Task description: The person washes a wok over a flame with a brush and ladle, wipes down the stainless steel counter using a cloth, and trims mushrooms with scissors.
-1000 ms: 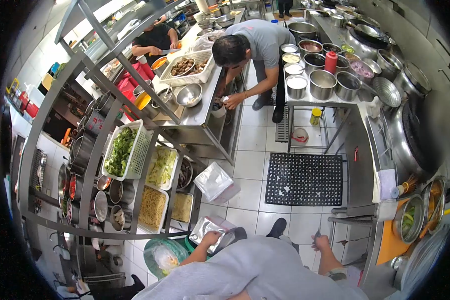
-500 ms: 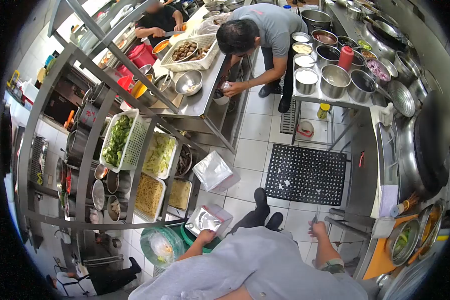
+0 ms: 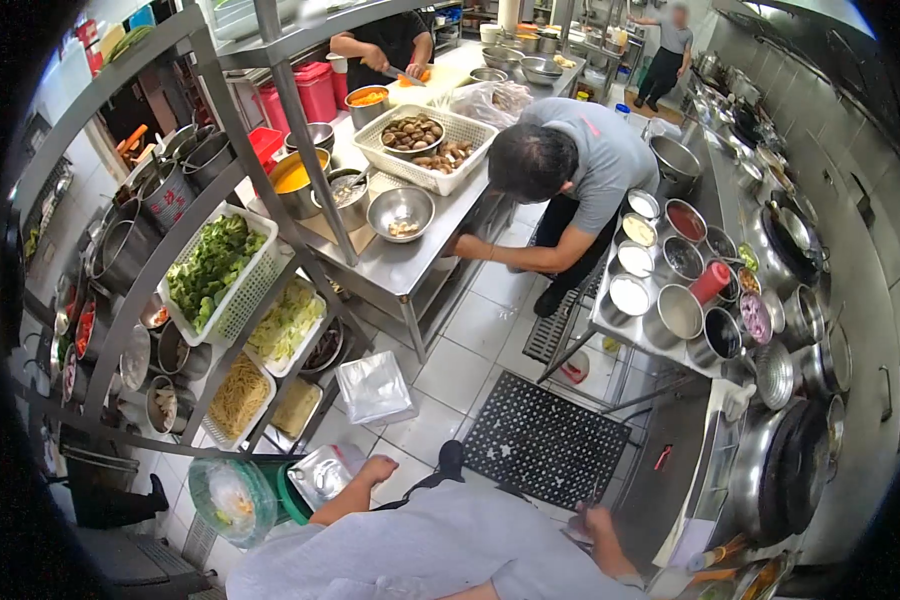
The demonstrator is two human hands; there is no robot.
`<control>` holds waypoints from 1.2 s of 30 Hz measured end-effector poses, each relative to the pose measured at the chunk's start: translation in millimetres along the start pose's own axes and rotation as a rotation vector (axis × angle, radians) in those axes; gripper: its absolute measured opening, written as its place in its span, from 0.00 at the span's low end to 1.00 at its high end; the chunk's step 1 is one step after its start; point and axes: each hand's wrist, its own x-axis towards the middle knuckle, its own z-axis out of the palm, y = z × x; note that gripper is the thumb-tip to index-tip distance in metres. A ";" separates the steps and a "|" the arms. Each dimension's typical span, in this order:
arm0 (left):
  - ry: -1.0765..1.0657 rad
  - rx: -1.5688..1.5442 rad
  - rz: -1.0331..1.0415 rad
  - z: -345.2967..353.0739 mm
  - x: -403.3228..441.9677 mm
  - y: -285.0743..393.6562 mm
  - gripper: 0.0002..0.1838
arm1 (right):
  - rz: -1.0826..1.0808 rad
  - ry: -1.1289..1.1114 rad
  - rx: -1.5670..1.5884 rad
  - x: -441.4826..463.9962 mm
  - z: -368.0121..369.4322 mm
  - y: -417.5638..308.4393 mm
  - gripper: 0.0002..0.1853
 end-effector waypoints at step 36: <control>0.134 -0.106 -0.190 122.7 -110.0 70.2 0.22 | -0.190 -0.453 -0.504 65.1 48.5 -279.1 0.16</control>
